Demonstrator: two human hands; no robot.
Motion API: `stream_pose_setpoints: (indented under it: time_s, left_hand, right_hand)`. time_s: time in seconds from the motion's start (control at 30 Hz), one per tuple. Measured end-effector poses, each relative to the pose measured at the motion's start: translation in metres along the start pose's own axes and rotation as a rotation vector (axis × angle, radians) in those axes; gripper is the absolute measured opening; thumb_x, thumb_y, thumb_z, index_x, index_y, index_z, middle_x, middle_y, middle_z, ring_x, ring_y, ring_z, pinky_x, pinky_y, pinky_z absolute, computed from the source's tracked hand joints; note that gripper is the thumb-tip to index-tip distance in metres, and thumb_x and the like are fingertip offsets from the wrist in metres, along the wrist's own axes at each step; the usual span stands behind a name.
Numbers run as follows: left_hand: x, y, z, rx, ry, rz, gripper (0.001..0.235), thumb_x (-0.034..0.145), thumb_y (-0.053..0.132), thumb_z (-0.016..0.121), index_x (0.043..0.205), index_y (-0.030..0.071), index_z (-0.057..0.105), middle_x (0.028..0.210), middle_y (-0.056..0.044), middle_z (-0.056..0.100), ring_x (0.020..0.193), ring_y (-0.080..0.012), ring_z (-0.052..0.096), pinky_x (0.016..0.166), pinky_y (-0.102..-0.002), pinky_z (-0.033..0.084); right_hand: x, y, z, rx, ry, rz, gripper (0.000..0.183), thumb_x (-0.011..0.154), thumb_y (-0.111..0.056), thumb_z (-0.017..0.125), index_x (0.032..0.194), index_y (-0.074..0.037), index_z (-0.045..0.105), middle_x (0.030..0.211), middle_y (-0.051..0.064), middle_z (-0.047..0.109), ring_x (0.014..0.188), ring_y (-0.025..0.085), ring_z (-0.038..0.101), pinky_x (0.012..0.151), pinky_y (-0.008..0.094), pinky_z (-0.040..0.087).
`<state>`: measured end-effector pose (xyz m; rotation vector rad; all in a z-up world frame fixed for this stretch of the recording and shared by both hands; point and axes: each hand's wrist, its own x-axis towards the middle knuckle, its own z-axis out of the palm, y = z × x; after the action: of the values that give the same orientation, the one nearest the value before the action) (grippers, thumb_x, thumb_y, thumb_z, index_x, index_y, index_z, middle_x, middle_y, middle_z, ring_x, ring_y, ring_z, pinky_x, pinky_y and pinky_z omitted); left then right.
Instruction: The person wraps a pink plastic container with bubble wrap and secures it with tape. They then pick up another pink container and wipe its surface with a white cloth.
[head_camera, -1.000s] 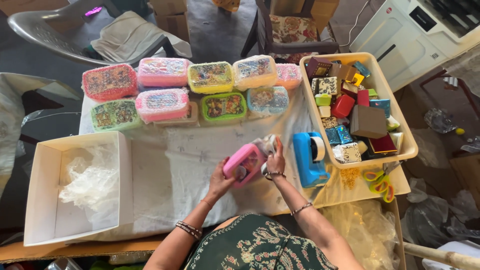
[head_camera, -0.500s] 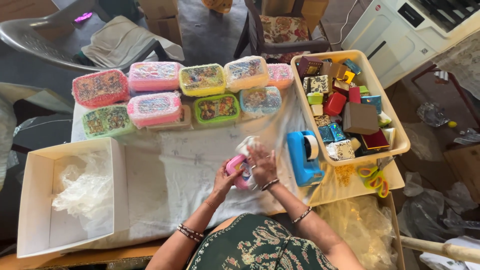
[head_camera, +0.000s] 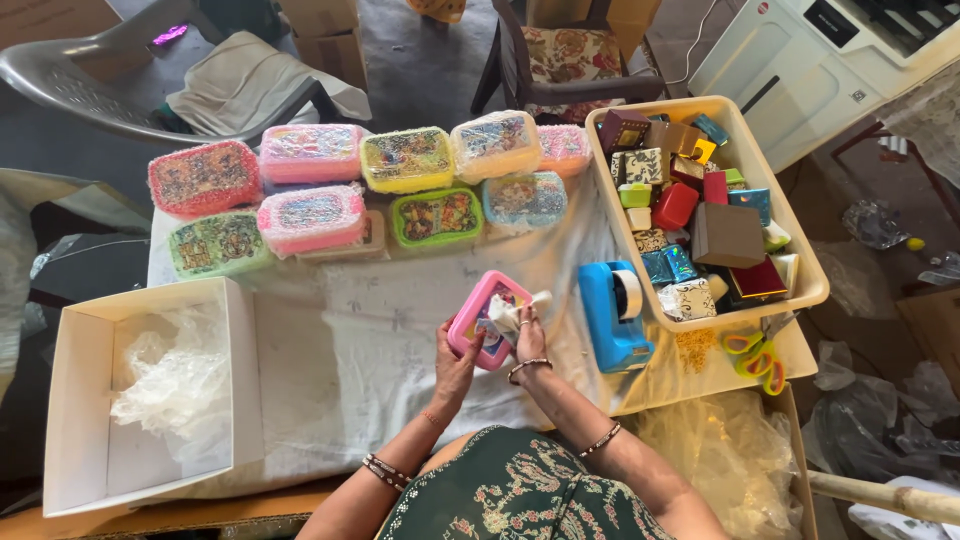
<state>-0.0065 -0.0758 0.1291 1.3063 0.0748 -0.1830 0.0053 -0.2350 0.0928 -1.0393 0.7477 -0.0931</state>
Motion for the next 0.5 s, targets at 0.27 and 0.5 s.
stream_pose_setpoints:
  time_s: [0.27,0.5]
  left_hand:
    - [0.009,0.012,-0.012,0.312,0.023,-0.049,0.051,0.102,0.042,0.061,0.131,0.001,0.051,0.128,-0.013,0.059,0.120,-0.0195,0.055,0.105,-0.036,0.044]
    - [-0.073,0.357,0.073,-0.261,-0.976,0.087,0.069,0.114,0.055,0.036,0.146,-0.005,0.050,0.142,-0.013,0.052,0.137,-0.0211,0.049,0.122,-0.037,0.033]
  right_hand:
    - [0.019,0.004,-0.032,-0.006,-0.258,-0.086,0.044,0.101,-0.039,0.059,0.125,-0.003,0.061,0.114,0.009,0.071,0.100,0.019,0.070,0.090,0.034,0.058]
    - [0.040,-0.009,-0.064,-0.572,-0.361,-0.247,0.042,0.100,-0.035,0.064,0.123,0.000,0.061,0.109,0.007,0.070,0.098,0.014,0.066,0.089,0.032,0.054]
